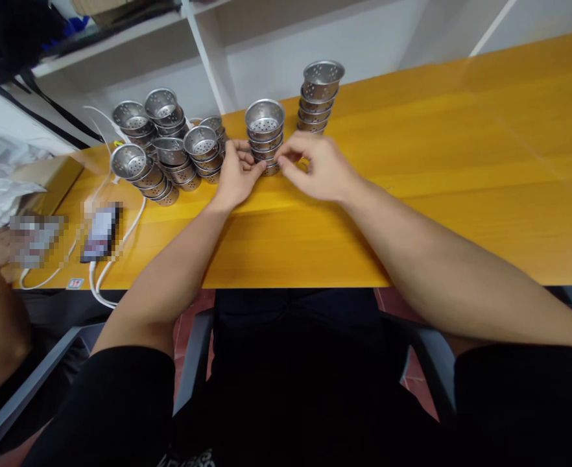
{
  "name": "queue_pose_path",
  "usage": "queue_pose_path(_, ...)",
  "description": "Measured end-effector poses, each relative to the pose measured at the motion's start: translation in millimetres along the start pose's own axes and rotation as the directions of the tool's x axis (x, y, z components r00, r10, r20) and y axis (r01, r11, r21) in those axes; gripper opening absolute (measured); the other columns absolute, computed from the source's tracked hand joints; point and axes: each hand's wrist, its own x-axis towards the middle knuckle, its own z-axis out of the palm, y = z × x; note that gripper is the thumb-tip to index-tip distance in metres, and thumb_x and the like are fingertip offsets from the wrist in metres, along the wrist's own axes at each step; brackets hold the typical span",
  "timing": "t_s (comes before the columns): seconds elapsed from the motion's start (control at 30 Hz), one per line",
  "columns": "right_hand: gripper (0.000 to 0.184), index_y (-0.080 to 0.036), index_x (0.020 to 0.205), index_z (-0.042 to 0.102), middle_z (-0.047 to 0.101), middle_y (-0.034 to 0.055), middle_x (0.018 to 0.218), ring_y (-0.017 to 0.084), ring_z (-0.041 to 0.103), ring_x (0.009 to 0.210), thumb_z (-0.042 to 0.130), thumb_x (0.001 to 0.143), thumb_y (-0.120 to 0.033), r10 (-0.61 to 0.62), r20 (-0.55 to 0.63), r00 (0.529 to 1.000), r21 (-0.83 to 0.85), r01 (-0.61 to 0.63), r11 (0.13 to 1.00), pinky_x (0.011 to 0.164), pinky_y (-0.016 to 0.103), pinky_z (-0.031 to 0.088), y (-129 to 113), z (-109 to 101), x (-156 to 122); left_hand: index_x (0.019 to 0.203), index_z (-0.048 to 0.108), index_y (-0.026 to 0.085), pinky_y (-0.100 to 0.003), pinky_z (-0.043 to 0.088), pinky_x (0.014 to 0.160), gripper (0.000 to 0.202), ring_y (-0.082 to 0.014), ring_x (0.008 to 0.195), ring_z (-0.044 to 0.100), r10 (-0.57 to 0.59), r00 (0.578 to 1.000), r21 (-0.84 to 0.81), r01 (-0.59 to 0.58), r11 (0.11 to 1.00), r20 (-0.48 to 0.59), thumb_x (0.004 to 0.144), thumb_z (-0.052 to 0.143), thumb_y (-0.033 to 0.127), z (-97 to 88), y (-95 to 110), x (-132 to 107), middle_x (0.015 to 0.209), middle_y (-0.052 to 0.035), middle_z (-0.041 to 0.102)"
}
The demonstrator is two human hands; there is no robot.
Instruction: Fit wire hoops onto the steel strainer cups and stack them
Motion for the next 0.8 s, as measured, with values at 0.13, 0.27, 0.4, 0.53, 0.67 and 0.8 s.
queue_pose_path(0.13,0.050,-0.039,0.140,0.094,0.094,0.0108,0.148,0.050,0.087,0.140,0.076,0.118,-0.080,-0.026,0.179,0.983,0.033,0.021,0.999,0.133,0.075,0.068,6,14,-1,0.130,0.064,0.026,-0.043,0.074,0.120,0.028,-0.0239,0.122,0.087,-0.019,0.999,0.038,0.018,0.999,0.039,0.119,0.078,0.005,-6.7,33,-10,0.130,-0.0097,0.084)
queue_pose_path(0.27,0.052,-0.038,0.151,0.092,0.093,0.0111,0.158,0.051,0.086,0.146,0.079,0.116,-0.073,-0.010,0.197,0.980,0.016,0.007,1.000,0.137,0.077,0.065,23,25,3,0.118,0.070,0.025,-0.041,0.072,0.127,0.025,-0.0228,0.129,0.090,0.021,0.985,0.055,-0.030,0.998,0.171,0.118,0.067,0.000,-12.2,54,-20,0.135,-0.0108,0.091)
queue_pose_path(0.4,0.063,-0.037,0.167,0.086,0.087,0.0120,0.171,0.052,0.083,0.154,0.081,0.116,-0.075,0.007,0.206,0.978,0.007,-0.009,1.000,0.139,0.079,0.063,39,30,7,0.129,0.077,0.022,-0.047,0.066,0.140,0.021,-0.0278,0.145,0.086,0.048,0.982,0.149,-0.075,0.986,0.182,0.115,0.075,0.006,-17.2,56,-22,0.150,-0.0158,0.090)
queue_pose_path(0.53,0.079,-0.031,0.173,0.083,0.083,0.0189,0.177,0.057,0.077,0.164,0.085,0.114,-0.083,0.034,0.163,0.986,-0.047,-0.026,0.999,0.144,0.083,0.058,47,29,7,0.141,0.080,0.023,-0.052,0.061,0.150,0.030,-0.0339,0.167,0.077,0.097,0.984,0.234,-0.131,0.963,0.151,0.113,0.082,0.010,-23.5,48,-18,0.170,-0.0208,0.079)
queue_pose_path(0.67,0.081,-0.034,0.175,0.083,0.081,0.0173,0.180,0.059,0.077,0.164,0.086,0.115,-0.088,0.021,0.173,0.985,0.002,-0.022,1.000,0.145,0.084,0.057,51,27,4,0.155,0.077,0.021,-0.063,0.051,0.162,0.049,-0.0434,0.186,0.063,0.038,0.995,0.277,-0.061,0.959,0.087,0.109,0.095,0.016,-26.6,37,-16,0.189,-0.0246,0.066)
queue_pose_path(0.8,0.084,-0.033,0.181,0.079,0.080,0.0168,0.182,0.055,0.077,0.167,0.082,0.117,-0.087,0.023,0.214,0.977,-0.013,-0.021,1.000,0.147,0.082,0.057,56,35,8,0.141,0.082,0.022,-0.073,0.056,0.157,0.041,-0.0468,0.161,0.080,-0.031,0.998,0.345,0.009,0.939,0.058,0.105,0.102,0.020,-27.4,36,-16,0.162,-0.0209,0.083)
